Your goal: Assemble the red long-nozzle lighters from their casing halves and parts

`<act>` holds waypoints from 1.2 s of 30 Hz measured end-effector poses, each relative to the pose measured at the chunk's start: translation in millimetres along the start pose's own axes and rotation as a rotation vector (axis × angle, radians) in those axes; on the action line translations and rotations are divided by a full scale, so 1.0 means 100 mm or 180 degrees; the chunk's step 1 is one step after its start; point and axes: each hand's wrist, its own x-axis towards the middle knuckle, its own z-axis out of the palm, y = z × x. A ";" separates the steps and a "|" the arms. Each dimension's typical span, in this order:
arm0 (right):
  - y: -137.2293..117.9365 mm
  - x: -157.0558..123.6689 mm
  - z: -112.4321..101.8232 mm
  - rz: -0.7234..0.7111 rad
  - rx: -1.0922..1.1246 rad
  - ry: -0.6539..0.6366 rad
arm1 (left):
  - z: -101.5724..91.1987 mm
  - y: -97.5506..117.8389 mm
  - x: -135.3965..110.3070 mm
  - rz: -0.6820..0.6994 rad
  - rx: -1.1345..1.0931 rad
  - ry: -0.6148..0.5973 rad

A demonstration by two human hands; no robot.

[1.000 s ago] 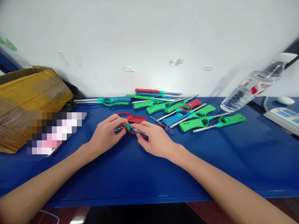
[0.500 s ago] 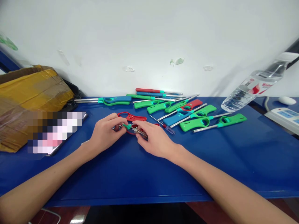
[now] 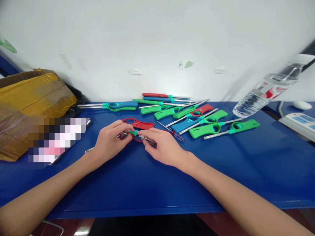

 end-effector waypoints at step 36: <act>0.03 -0.02 -0.03 -0.0128 -0.0852 -0.0340 | -0.04 -0.05 0.01 0.1186 0.0853 0.0498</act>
